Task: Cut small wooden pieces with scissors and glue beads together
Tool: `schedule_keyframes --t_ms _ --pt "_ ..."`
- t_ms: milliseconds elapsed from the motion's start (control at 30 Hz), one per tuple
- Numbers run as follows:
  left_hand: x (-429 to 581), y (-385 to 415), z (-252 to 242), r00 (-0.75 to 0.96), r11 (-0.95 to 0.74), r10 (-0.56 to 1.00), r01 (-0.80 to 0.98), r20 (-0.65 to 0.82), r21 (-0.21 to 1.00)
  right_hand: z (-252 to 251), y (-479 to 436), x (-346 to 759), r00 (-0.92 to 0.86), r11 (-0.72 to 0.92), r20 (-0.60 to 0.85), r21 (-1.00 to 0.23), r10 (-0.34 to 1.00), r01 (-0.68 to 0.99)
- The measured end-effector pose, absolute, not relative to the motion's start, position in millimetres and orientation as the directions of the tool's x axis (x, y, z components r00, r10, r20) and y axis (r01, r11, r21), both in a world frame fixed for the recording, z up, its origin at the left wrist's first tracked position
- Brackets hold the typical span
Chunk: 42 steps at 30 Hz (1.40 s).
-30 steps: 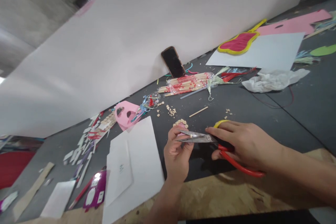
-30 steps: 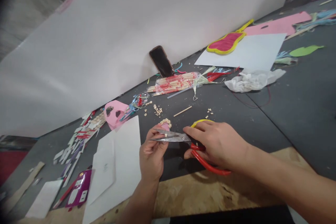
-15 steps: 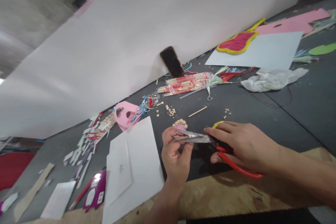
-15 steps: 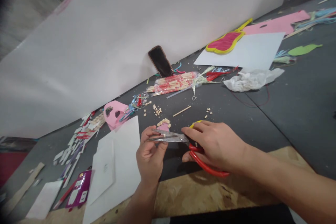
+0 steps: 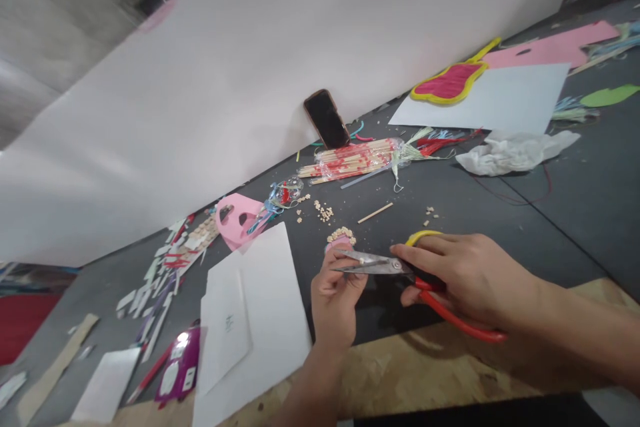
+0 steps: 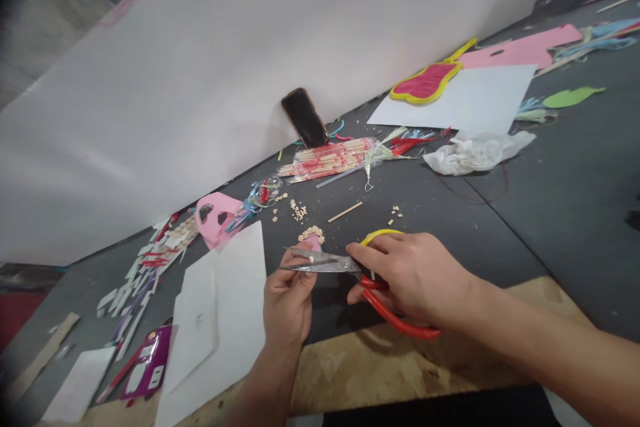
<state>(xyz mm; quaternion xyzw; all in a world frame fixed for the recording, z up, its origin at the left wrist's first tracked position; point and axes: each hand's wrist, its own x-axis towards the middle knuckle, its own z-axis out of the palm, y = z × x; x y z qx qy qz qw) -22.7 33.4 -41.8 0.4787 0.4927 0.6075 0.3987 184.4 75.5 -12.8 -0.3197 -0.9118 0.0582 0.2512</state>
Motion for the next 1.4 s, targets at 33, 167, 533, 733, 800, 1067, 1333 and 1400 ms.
schedule_keyframes --t_ms 33,167,533,733,800,1067,1333,1400 --pt "-23 33 -42 -0.229 -0.180 0.959 -0.035 0.168 0.983 -13 76 184 -0.668 0.787 0.420 -0.269 0.615 0.555" --pt "-25 35 -41 -0.217 -0.192 0.960 -0.064 0.174 0.979 -13 77 183 -0.673 0.781 0.398 -0.276 0.623 0.560" --pt "-29 37 -40 -0.167 -0.182 0.971 -0.063 0.169 0.981 -14 79 183 -0.704 0.788 0.353 -0.290 0.616 0.543" --pt "-23 36 -35 -0.176 -0.132 0.979 -0.177 0.101 0.975 -16 79 181 -0.622 0.720 0.363 -0.331 0.693 0.609" --pt "-21 36 -34 -0.195 -0.111 0.978 -0.205 0.070 0.973 -15 79 181 -0.589 0.681 0.342 -0.370 0.732 0.631" --pt "-19 36 -32 -0.227 -0.093 0.973 -0.277 0.029 0.956 -15 80 183 -0.565 0.622 0.267 -0.421 0.781 0.660" --pt "-22 40 -27 -0.233 -0.163 0.966 -0.209 0.112 0.964 -15 84 189 -0.604 0.665 0.280 -0.366 0.746 0.651" --pt "-22 40 -26 -0.258 -0.171 0.960 -0.213 0.113 0.962 -15 83 190 -0.605 0.671 0.291 -0.360 0.741 0.648"
